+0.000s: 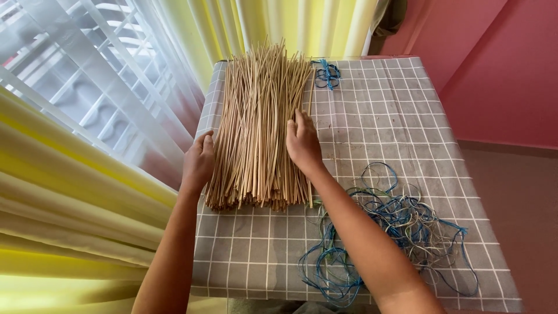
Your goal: The person is gathering palm leaf ribs from a pile and organizing them into neat bundles on a table.
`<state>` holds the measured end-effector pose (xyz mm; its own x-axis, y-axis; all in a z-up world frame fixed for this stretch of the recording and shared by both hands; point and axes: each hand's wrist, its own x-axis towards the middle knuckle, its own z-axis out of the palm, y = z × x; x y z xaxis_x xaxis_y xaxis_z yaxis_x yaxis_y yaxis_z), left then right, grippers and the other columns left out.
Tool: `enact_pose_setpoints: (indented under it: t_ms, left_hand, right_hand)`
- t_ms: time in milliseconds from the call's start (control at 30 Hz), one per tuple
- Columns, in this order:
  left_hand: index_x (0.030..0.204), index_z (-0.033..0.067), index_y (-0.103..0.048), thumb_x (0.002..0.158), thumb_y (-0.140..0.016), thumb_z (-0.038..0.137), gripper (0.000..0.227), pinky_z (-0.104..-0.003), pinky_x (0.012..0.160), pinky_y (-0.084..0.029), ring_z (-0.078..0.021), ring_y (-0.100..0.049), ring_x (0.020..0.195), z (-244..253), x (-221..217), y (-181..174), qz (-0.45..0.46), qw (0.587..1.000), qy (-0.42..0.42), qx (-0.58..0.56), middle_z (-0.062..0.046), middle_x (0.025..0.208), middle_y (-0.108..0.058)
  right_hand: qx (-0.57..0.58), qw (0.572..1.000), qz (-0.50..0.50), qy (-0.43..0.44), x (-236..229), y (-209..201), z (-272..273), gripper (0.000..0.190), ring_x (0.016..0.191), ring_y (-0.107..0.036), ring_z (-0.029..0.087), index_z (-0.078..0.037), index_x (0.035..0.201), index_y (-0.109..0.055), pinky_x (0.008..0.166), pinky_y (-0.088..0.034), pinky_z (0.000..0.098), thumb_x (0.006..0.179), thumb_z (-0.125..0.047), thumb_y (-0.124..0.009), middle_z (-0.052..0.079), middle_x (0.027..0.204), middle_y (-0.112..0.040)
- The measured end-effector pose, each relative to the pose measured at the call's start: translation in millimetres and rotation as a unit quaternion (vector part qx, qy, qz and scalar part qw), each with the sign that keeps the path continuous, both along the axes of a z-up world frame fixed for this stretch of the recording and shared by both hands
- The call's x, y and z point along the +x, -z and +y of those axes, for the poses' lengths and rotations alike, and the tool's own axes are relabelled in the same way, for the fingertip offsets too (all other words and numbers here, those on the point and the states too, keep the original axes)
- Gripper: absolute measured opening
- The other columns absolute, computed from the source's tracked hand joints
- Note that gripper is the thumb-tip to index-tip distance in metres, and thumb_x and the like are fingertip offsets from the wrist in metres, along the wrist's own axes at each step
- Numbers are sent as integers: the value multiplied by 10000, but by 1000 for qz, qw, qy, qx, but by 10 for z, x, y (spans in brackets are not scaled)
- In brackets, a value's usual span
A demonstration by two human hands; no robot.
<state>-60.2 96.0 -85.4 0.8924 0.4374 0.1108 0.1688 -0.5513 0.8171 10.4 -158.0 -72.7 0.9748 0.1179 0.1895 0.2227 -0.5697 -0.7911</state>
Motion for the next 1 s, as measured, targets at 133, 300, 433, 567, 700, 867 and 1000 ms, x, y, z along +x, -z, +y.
enact_pose_setpoints:
  t_ms: [133, 300, 433, 567, 700, 867, 1000]
  left_hand:
    - [1456, 185, -593, 1100, -387, 398, 463, -551, 1143, -366, -454, -523, 1322, -55, -34, 31, 16, 1000, 20, -9, -237, 1378, -615]
    - [1529, 26, -440, 1092, -421, 364, 554, -634, 1128, -343, -512, -461, 1349, -241, -102, -72, -15, 998, 66, -17, -306, 1449, -525]
    - [1563, 51, -394, 1087, -435, 388, 585, -601, 1163, -319, -463, -425, 1401, -227, -116, -105, -12, 999, 52, -12, -260, 1528, -460]
    - [1542, 83, -445, 1091, -432, 392, 547, -587, 1166, -319, -460, -432, 1394, -229, -147, -141, -14, 998, 56, -7, -239, 1513, -490]
    - [1525, 136, -476, 1099, -423, 385, 496, -602, 1156, -337, -503, -447, 1362, -264, -212, -155, -46, 997, 60, 10, -264, 1474, -524]
    - [1425, 119, -560, 1102, -445, 254, 369, -577, 1140, -377, -449, -497, 1351, -727, -557, -456, -178, 973, 135, 59, -227, 1459, -561]
    - [1353, 95, -612, 1083, -457, 201, 329, -545, 1178, -345, -386, -516, 1369, -1087, -914, -682, -246, 949, 187, 60, -207, 1442, -588]
  right_hand:
    - [-33, 998, -16, 52, 51, 73, -39, 588, 1335, -547, 449, 24, 1488, -475, 1150, -374, 544, 1087, -387, -352, 297, 1446, -551]
    - [37, 999, 28, 18, -179, -188, -23, 586, 1304, -583, 444, -30, 1512, -449, 1091, -445, 554, 1051, -387, -387, 291, 1405, -594]
    - [52, 997, 43, 36, -182, -310, -107, 551, 1290, -574, 485, 1, 1433, -521, 1090, -435, 577, 1022, -347, -403, 301, 1377, -610]
    - [-41, 996, 49, 62, 63, -97, -243, 424, 1161, -667, 421, -102, 1217, -657, 1006, -510, 532, 978, -399, -471, 196, 1196, -707]
    - [-217, 972, 90, 29, 305, 265, -401, 450, 1040, -713, 461, -84, 983, -739, 879, -554, 593, 870, -450, -503, 245, 1013, -737]
    - [-277, 948, 156, -34, 66, 5, -426, 546, 1165, -667, 480, 28, 1185, -711, 969, -530, 600, 909, -398, -510, 300, 1179, -709]
    - [-257, 953, 152, -47, -49, -58, -465, 515, 1171, -656, 498, 86, 1189, -687, 977, -532, 600, 915, -321, -532, 336, 1174, -698]
